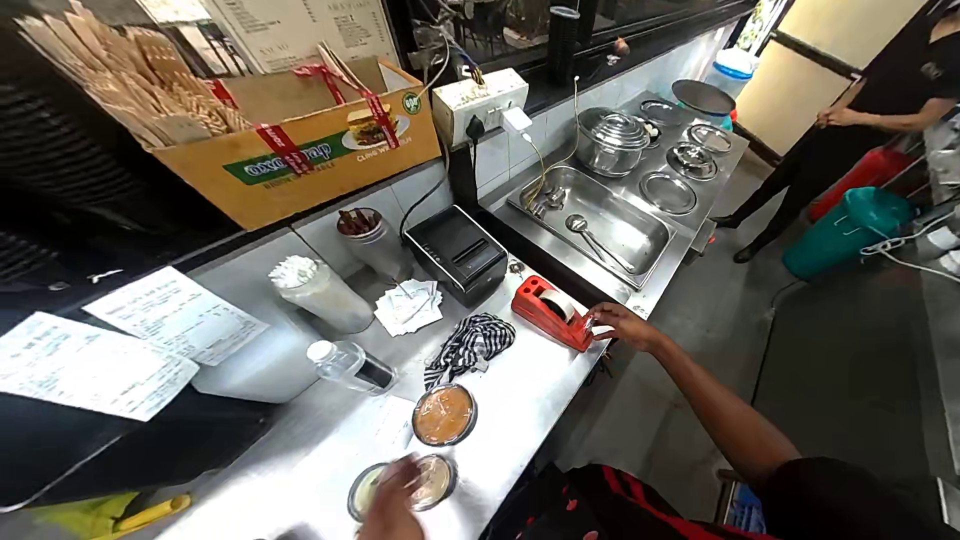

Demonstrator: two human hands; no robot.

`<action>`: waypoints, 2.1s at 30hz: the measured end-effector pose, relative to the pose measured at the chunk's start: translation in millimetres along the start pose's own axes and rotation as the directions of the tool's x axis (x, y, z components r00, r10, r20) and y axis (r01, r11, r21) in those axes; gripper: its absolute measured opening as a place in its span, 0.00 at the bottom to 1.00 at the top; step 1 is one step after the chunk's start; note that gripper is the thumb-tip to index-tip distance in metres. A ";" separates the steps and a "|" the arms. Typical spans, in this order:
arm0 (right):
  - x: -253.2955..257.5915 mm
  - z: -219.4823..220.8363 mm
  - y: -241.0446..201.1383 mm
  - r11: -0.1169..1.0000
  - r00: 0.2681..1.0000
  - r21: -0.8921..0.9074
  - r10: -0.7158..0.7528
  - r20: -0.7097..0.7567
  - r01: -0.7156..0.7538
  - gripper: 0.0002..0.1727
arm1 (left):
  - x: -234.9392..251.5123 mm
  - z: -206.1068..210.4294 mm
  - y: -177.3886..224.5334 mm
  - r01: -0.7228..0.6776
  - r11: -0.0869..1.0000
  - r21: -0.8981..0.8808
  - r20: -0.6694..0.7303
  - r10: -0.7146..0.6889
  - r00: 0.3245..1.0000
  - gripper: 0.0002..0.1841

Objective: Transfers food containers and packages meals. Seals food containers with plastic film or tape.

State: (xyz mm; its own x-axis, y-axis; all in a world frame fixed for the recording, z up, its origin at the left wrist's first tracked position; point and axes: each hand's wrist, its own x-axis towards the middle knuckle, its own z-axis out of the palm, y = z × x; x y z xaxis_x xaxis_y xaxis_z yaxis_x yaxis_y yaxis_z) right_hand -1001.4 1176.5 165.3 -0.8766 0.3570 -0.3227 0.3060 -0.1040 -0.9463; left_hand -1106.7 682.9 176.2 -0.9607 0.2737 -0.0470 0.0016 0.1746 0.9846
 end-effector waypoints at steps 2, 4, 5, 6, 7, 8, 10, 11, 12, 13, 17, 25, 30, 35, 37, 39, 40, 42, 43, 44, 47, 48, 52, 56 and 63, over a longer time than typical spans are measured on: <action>15.2 -0.3 -11.9 0.995 0.997 -0.066 0.072 0.033 -0.070 0.25 | 20.9 130.5 24.5 0.278 0.937 -0.211 0.475 -0.151 0.867 0.30; 26.1 5.3 -22.9 0.975 0.992 -0.193 0.123 0.039 -0.113 0.24 | 31.6 239.9 13.3 0.574 0.778 -0.254 0.785 -0.181 0.592 0.46; 27.9 10.4 -23.9 0.961 0.989 -0.241 0.145 0.033 -0.133 0.20 | 33.2 280.4 8.8 0.683 0.677 -0.275 0.814 -0.214 0.540 0.51; 29.3 14.5 -24.9 0.952 0.987 -0.271 0.158 0.032 -0.144 0.17 | 36.8 311.4 8.2 0.750 0.579 -0.320 0.795 -0.266 0.545 0.53; 30.0 17.9 -25.9 0.946 0.987 -0.289 0.157 0.022 -0.144 0.15 | 40.4 333.5 11.9 0.777 0.503 -0.379 0.742 -0.337 0.580 0.53; 29.4 21.0 -25.9 0.945 0.990 -0.298 0.143 0.000 -0.137 0.14 | 43.4 349.7 17.0 0.778 0.442 -0.447 0.672 -0.409 0.618 0.53; 23.3 24.7 -24.7 0.952 0.993 -0.280 0.112 -0.048 -0.121 0.13 | 42.3 365.7 26.9 0.747 0.366 -0.554 0.578 -0.477 0.662 0.52; 17.6 26.0 -22.8 0.958 0.993 -0.265 0.099 -0.069 -0.114 0.13 | 38.8 366.9 28.0 0.736 0.364 -0.570 0.560 -0.484 0.673 0.53; 10.0 26.5 -20.4 0.960 0.992 -0.256 0.090 -0.087 -0.110 0.13 | 35.0 365.7 25.9 0.736 0.377 -0.562 0.561 -0.480 0.674 0.54; -1.9 26.1 -19.8 0.964 0.991 -0.245 0.085 -0.102 -0.108 0.13 | 31.3 363.5 21.0 0.743 0.392 -0.543 0.580 -0.464 0.669 0.56; -90.7 8.7 -27.8 0.985 0.996 -0.158 0.062 -0.067 -0.072 0.16 | 28.6 357.0 8.3 0.760 0.450 -0.469 0.645 -0.414 0.643 0.67; -171.4 -43.2 22.8 0.993 0.993 -0.034 0.116 -0.004 -0.116 0.13 | 27.4 363.4 14.5 0.723 0.524 -0.450 0.603 -0.420 0.679 0.70; -215.1 -50.3 39.7 0.998 0.999 -0.034 0.044 -0.019 -0.045 0.11 | 29.6 366.2 5.3 0.734 0.490 -0.471 0.623 -0.404 0.670 0.70; -241.0 -54.9 35.8 0.995 0.999 -0.096 -0.033 -0.021 0.031 0.11 | 25.6 368.6 2.8 0.722 0.493 -0.485 0.618 -0.391 0.682 0.68; -242.8 -57.9 42.5 0.991 0.998 -0.124 -0.048 -0.033 0.043 0.11 | 13.8 366.5 6.9 0.681 0.585 -0.441 0.574 -0.399 0.715 0.64; -241.8 -61.2 51.9 0.992 0.999 -0.125 -0.037 -0.035 0.032 0.11 | -3.3 364.3 12.4 0.610 0.666 -0.430 0.464 -0.416 0.782 0.52; -240.9 -61.9 56.6 0.992 0.999 -0.124 -0.029 -0.034 0.025 0.10 | -8.5 364.7 16.5 0.582 0.682 -0.444 0.396 -0.433 0.810 0.45; -239.3 -61.5 66.4 0.993 1.000 -0.115 -0.011 -0.027 0.008 0.10 | -10.3 366.3 27.3 0.550 0.681 -0.483 0.304 -0.458 0.835 0.36; -238.8 -60.3 71.7 0.993 1.000 -0.116 -0.004 -0.023 0.001 0.10 | -7.4 367.9 33.1 0.545 0.682 -0.488 0.272 -0.474 0.837 0.34; -238.5 -58.8 76.7 0.992 1.000 -0.129 0.000 -0.023 -0.003 0.10 | -5.5 368.8 37.2 0.547 0.678 -0.490 0.249 -0.493 0.834 0.32; -237.4 -55.8 88.8 0.963 0.998 -0.269 -0.022 -0.058 0.005 0.11 | 0.8 373.2 40.0 0.551 0.652 -0.520 0.183 -0.546 0.818 0.24; -237.2 -55.4 92.7 0.942 0.996 -0.337 -0.032 -0.078 0.004 0.12 | 5.1 375.4 38.6 0.546 0.634 -0.547 0.155 -0.564 0.811 0.20; -235.8 -54.6 104.7 0.875 0.990 -0.484 -0.040 -0.137 -0.032 0.14 | 4.8 383.0 48.7 0.490 0.658 -0.572 0.025 -0.583 0.812 0.12; -234.1 -47.4 115.0 0.851 0.987 -0.524 -0.063 -0.146 -0.023 0.14 | 0.1 392.0 49.2 0.351 0.726 -0.592 -0.093 -0.494 0.865 0.09; -252.7 -46.3 133.2 0.862 0.993 -0.506 -0.088 -0.077 0.037 0.11 | -20.5 393.2 10.3 0.412 0.721 -0.557 -0.069 -0.535 0.842 0.10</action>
State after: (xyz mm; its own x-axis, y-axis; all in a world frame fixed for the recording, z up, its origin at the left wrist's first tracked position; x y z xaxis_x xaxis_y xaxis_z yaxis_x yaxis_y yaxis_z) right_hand -721.9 1115.5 121.6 -0.8689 0.4350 -0.2362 0.4192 0.3929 -0.8185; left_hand -977.8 1051.0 121.2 -0.8290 0.0716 -0.5546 -0.5495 -0.2880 0.7843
